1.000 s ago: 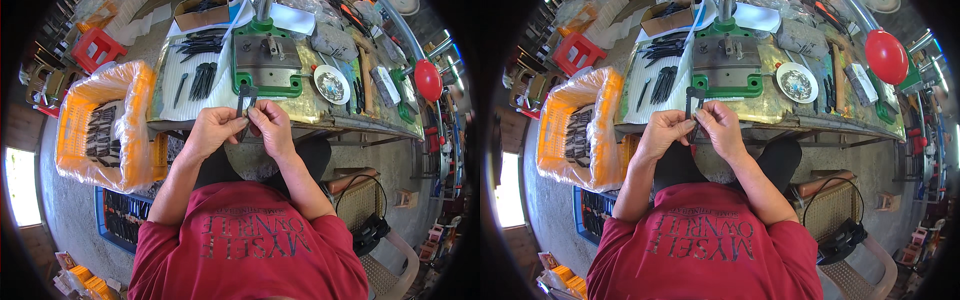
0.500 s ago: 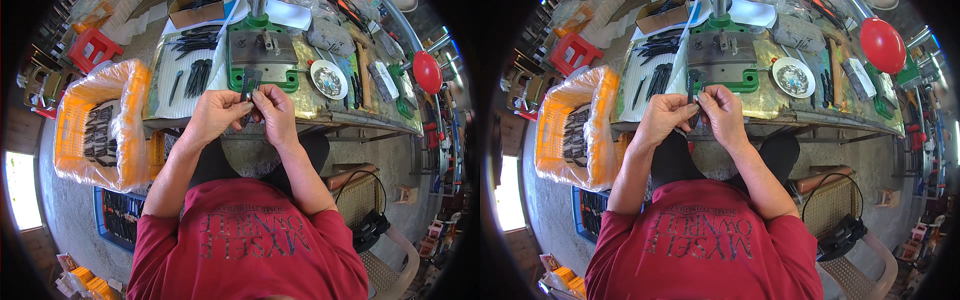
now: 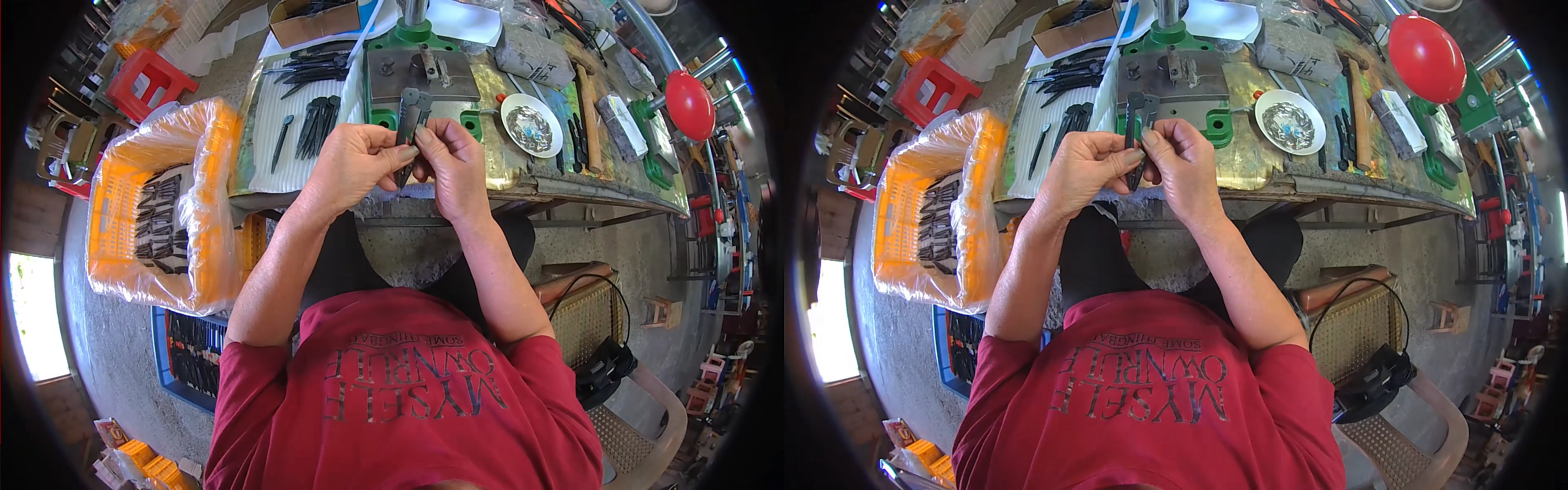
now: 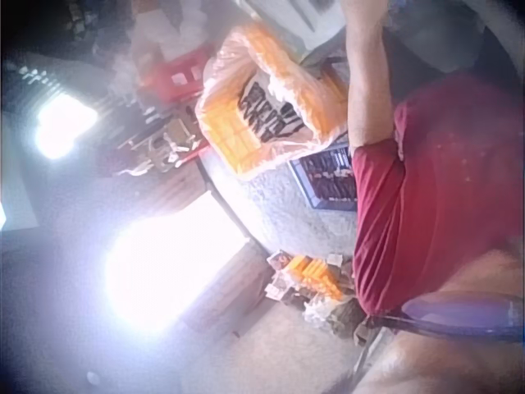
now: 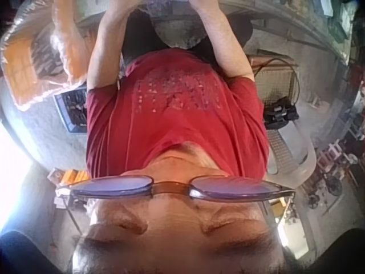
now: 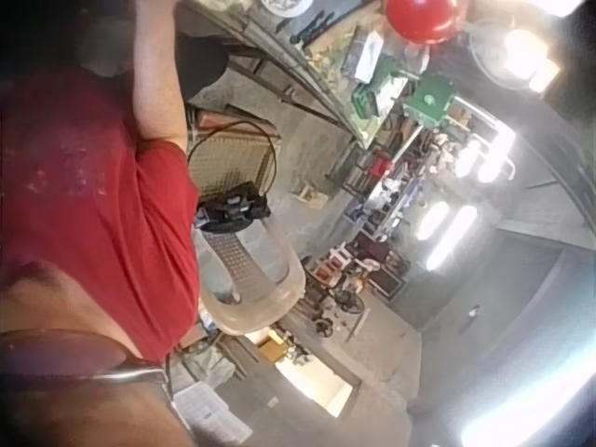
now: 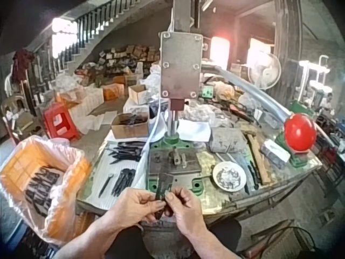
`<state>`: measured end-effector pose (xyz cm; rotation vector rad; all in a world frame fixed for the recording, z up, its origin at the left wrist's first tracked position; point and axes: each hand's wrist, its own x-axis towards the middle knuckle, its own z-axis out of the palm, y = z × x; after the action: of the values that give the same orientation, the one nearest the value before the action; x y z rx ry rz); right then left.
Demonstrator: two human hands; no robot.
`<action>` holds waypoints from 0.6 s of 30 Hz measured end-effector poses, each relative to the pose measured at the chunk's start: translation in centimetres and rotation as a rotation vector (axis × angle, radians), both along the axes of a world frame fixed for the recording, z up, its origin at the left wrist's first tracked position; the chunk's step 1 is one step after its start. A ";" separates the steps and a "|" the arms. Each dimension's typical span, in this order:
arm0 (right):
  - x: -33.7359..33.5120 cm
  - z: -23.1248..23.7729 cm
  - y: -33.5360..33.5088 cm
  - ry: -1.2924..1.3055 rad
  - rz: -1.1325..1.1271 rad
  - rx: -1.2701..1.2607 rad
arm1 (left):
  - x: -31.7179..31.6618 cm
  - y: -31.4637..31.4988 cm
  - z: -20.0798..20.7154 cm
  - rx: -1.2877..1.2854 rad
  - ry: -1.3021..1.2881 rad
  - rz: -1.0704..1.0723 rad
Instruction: The person attaches small metal rings onto black components by hand, positions each component under a press machine, and pulls down the lever.
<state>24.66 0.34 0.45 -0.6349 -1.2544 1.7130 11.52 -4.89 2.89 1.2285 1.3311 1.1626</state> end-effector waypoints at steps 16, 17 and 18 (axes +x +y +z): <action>0.2 0.7 0.6 0.023 -0.025 -0.001 | 0.2 0.9 0.6 0.000 0.027 -0.013; 0.2 0.7 0.6 0.027 -0.024 -0.002 | 0.2 0.9 0.6 0.005 0.037 -0.008; 0.2 0.7 0.6 0.027 -0.024 -0.002 | 0.2 0.9 0.6 0.009 0.047 -0.003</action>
<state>24.83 0.95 1.13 -0.6232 -1.2220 1.6982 11.70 -4.00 3.46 1.2709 1.3598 1.1456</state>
